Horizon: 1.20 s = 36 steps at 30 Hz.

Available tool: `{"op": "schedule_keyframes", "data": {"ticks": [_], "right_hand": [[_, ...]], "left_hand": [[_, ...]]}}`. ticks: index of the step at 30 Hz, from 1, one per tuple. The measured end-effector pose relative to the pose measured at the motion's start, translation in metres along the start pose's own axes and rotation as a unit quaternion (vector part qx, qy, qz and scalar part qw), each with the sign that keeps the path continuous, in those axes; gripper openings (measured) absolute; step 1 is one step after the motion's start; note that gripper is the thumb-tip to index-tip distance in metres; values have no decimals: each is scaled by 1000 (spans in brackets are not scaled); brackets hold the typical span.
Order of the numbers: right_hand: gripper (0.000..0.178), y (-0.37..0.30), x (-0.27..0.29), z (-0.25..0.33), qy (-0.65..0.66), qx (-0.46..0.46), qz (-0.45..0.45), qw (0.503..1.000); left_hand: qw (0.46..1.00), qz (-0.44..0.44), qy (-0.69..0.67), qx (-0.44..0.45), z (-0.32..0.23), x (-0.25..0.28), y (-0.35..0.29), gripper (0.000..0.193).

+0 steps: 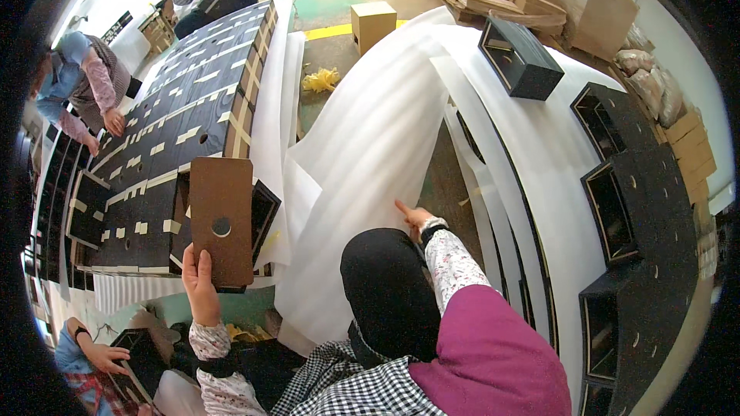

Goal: The person sits on the floor in a workshop and applies yellow adhesive tape to the edges of small, dark wooden boxes. They handle the boxes one at a time, peeling the tape backing and smoothing it onto the corners.

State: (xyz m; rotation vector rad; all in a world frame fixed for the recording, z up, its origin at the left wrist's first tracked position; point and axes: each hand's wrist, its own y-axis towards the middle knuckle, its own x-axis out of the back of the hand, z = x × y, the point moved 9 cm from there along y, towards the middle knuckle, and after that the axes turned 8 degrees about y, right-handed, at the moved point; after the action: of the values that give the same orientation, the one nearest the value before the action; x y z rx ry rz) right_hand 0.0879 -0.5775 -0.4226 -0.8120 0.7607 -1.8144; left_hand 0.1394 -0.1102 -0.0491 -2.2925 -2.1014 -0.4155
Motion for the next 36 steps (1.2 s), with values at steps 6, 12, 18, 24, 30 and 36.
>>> {"op": "schedule_keyframes", "data": {"ticks": [6, 12, 18, 24, 30, 36], "right_hand": [[69, -68, -59, -48, 157, 4, 226, 961], [41, -43, -56, 51, 71, 133, 112, 982], [31, -125, 9, 309, -158, 466, -166, 855], [16, -253, 81, 426, -480, 563, -404, 538], [10, -228, 93, 395, -637, 492, -406, 433], [11, -103, 56, 233, -714, 356, -335, 501]], "left_hand": [[1000, 7, -2, 5, -1, -2, 0, 26], [1000, -1, 7, -6, 4, 5, 1, 27], [1000, -1, -3, -2, 3, 7, -1, 28], [1000, 3, -2, -5, 2, 0, 1, 27], [1000, 8, 6, -16, 2, 2, 1, 26], [999, 24, 21, -33, 4, 4, 3, 25]]}}
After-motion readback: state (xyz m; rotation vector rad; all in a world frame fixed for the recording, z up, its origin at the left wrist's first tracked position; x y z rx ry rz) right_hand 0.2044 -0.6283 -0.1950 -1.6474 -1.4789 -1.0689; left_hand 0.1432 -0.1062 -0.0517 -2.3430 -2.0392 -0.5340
